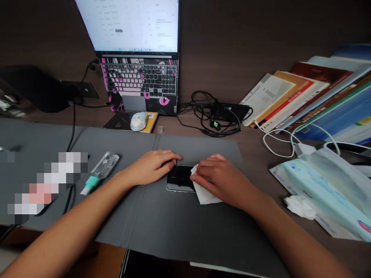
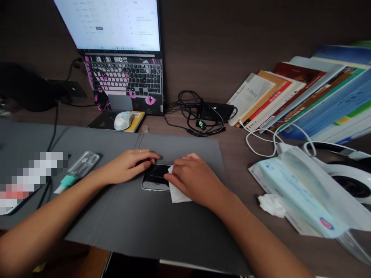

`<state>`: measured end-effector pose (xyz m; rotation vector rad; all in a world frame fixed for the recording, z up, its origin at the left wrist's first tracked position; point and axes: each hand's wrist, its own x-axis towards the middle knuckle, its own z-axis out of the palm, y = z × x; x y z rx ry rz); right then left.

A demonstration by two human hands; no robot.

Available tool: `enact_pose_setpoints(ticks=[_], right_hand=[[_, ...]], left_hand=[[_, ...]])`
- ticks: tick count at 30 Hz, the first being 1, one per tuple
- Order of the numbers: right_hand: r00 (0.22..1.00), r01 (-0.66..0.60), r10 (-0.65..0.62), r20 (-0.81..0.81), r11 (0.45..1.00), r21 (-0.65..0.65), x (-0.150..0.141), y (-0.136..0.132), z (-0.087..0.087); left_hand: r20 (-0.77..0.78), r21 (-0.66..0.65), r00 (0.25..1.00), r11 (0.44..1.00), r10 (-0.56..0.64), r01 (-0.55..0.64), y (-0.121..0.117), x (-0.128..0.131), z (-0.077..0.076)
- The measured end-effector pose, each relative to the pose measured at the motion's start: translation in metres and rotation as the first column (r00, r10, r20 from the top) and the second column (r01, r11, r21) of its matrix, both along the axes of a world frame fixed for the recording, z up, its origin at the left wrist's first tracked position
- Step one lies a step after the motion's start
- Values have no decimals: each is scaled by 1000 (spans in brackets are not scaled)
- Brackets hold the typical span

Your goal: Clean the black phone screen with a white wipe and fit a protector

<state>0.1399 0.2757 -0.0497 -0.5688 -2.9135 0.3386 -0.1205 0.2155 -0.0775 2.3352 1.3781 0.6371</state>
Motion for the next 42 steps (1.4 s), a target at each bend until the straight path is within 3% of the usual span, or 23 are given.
enact_pose_setpoints(ticks=[6, 12, 18, 26, 34, 42], right_hand=[[992, -88, 86, -93, 996, -15, -2, -1, -11], [999, 22, -22, -30, 1000, -9, 5, 8, -5], [999, -42, 42, -3, 995, -88, 0, 4, -6], [994, 39, -16, 109, 977, -211, 29, 28, 9], [999, 40, -32, 41, 975, -217, 11, 13, 0], [991, 94, -64, 116, 956, -278, 30, 33, 11]], left_hand=[[-8, 21, 1000, 1000, -5, 5, 0, 1, 0], [-25, 28, 1000, 1000, 3, -2, 0, 0, 0], [-30, 17, 1000, 1000, 4, -4, -1, 1, 1], [-24, 8, 1000, 1000, 7, -7, -1, -1, 1], [-21, 5, 1000, 1000, 2, -2, 0, -1, 0], [-11, 19, 1000, 1000, -24, 24, 1, -2, -2]])
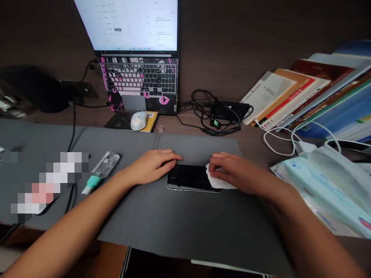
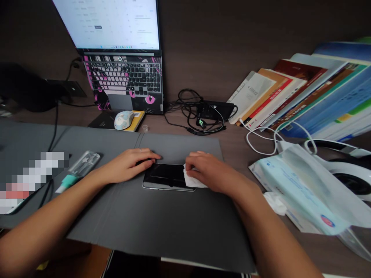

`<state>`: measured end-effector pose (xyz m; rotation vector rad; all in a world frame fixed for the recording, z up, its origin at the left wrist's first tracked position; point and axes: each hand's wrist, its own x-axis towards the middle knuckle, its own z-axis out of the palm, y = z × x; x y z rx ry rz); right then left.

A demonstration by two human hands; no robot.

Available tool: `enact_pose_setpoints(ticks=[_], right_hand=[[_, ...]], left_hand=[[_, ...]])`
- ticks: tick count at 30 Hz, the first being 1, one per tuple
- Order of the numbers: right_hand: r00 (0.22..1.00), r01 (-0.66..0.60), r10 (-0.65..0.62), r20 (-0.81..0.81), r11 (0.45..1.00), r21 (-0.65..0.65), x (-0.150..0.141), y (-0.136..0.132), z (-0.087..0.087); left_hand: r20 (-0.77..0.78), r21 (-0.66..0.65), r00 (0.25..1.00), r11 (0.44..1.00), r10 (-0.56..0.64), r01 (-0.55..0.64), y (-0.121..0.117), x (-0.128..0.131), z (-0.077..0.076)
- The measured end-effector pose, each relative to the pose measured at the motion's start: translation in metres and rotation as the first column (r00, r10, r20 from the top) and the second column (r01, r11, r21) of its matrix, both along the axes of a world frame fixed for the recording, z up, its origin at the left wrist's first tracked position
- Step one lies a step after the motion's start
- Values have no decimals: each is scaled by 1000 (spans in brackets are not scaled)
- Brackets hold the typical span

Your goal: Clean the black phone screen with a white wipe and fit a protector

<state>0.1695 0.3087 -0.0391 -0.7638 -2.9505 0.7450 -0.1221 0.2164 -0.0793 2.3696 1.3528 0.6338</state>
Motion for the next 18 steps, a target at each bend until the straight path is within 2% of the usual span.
enact_pose_setpoints(ticks=[4, 13, 18], right_hand=[[999, 39, -39, 1, 999, 4, -5, 3, -3], [996, -38, 42, -73, 998, 56, -24, -7, -10], [995, -96, 97, -5, 989, 110, -50, -10, -6]], left_hand=[[-2, 6, 1000, 1000, 3, -3, 0, 0, 0], [14, 13, 1000, 1000, 18, -18, 2, 5, -2], [35, 34, 997, 997, 74, -75, 4, 3, -3]])
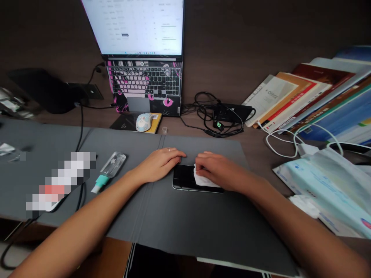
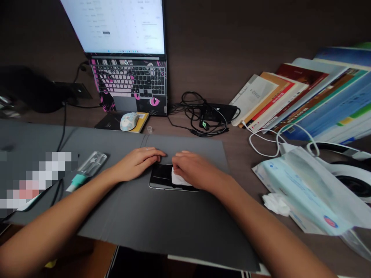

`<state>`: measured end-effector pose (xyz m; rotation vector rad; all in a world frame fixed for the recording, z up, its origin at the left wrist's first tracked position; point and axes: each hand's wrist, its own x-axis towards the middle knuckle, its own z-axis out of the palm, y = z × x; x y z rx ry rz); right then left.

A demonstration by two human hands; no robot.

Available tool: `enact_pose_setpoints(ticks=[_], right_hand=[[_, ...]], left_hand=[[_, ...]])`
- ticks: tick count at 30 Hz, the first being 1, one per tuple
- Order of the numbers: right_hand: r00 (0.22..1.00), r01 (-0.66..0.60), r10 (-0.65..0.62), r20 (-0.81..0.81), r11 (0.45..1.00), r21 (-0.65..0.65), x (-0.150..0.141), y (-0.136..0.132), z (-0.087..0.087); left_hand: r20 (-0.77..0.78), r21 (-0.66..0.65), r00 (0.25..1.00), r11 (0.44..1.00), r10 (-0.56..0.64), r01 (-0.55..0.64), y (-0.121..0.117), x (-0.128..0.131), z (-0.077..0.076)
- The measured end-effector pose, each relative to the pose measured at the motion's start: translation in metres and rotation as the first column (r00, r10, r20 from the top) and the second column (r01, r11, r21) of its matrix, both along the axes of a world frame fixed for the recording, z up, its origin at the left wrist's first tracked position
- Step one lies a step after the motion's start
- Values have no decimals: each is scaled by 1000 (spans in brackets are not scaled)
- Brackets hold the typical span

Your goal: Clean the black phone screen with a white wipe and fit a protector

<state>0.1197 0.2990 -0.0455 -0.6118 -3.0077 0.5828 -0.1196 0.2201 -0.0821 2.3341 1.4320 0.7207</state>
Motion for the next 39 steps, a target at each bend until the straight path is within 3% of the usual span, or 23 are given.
enact_pose_setpoints(ticks=[6, 10, 20, 25, 31, 36, 39], right_hand=[[993, -42, 38, 112, 998, 39, -51, -11, 7], [991, -45, 39, 127, 998, 42, -61, -18, 6], [988, 8, -1, 157, 999, -45, 18, -1, 9], [977, 41, -24, 211, 996, -75, 32, 4, 13], [978, 9, 3, 206, 998, -55, -2, 2, 13], [978, -38, 31, 206, 999, 29, -49, -15, 12], [979, -77, 67, 191, 996, 47, -62, -26, 12]], left_hand=[[3, 53, 996, 995, 84, -84, -1, -3, 4], [57, 23, 987, 988, 149, -150, 0, -4, 5], [45, -66, 992, 991, 122, -119, 1, -2, 5], [65, -84, 994, 993, 91, -85, 2, 0, 2], [98, -75, 992, 994, 84, -77, 5, 3, 1], [167, -52, 974, 988, 155, -148, 4, -1, 2], [184, -63, 968, 984, 173, -164, 4, -3, 3]])
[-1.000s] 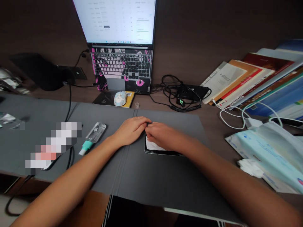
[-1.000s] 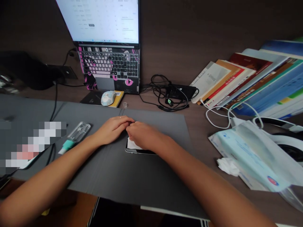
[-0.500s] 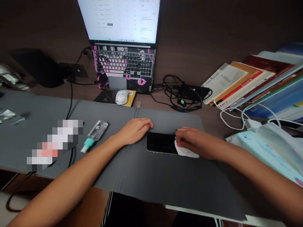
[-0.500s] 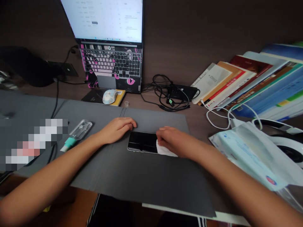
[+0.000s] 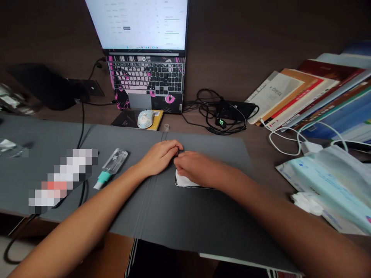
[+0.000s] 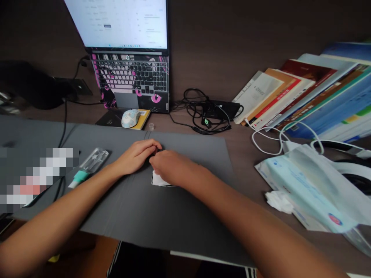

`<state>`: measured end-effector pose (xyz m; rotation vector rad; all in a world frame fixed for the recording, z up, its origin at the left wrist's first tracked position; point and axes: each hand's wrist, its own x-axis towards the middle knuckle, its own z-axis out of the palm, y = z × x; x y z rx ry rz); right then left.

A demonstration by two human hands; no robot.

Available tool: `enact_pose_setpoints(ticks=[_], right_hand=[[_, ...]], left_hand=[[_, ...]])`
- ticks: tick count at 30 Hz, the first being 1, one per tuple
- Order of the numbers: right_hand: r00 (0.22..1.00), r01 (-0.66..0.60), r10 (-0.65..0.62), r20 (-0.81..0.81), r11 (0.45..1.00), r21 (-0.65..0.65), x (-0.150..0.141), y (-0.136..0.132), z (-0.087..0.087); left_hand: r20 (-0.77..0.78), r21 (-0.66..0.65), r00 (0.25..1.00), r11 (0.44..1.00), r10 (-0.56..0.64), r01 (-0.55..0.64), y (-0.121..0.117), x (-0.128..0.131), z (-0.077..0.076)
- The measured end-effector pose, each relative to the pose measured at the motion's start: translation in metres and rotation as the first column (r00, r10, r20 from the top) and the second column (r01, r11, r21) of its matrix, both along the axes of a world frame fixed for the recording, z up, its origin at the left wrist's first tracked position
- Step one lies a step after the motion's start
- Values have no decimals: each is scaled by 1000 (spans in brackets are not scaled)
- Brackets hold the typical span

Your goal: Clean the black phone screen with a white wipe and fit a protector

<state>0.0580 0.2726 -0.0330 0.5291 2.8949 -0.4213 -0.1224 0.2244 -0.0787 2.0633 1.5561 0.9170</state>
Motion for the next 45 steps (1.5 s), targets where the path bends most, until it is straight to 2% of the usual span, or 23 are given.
enact_pose_setpoints(ticks=[4, 7, 11, 16, 22, 25, 30, 34, 41, 45], right_hand=[[997, -75, 75, -24, 997, -4, 8, -9, -2], [994, -94, 92, -56, 995, -26, 25, -8, -3], [992, -71, 58, -110, 990, -122, 58, 6, -5], [979, -131, 99, -181, 975, -177, 96, 30, -6], [981, -89, 36, -191, 957, -277, 105, 44, -10], [968, -35, -26, -248, 970, -239, 98, 41, -18], [940, 58, -70, -334, 997, -47, 81, 29, -28], [938, 19, -3, -348, 999, 44, 80, 26, -29], [917, -137, 155, -368, 988, 76, 78, 15, -33], [896, -112, 148, -418, 988, 108, 77, 15, -34]], left_hand=[[-13, -22, 1000, 1000, -2, 2, 0, -1, 0], [-44, -25, 997, 998, -61, 60, -1, -3, -1], [-74, -32, 983, 986, -168, 166, -1, -4, 0], [-92, -41, 958, 962, -272, 270, -1, -5, 2], [-121, -39, 947, 955, -297, 295, 0, -5, 2], [-127, -40, 951, 959, -282, 279, 1, -6, 1], [-128, -39, 965, 973, -230, 227, 0, -5, -1], [-133, -51, 965, 974, -226, 221, 0, -5, -2], [-110, -38, 974, 980, -196, 193, 0, -5, -2], [-118, -25, 983, 990, -141, 139, -1, -4, -3]])
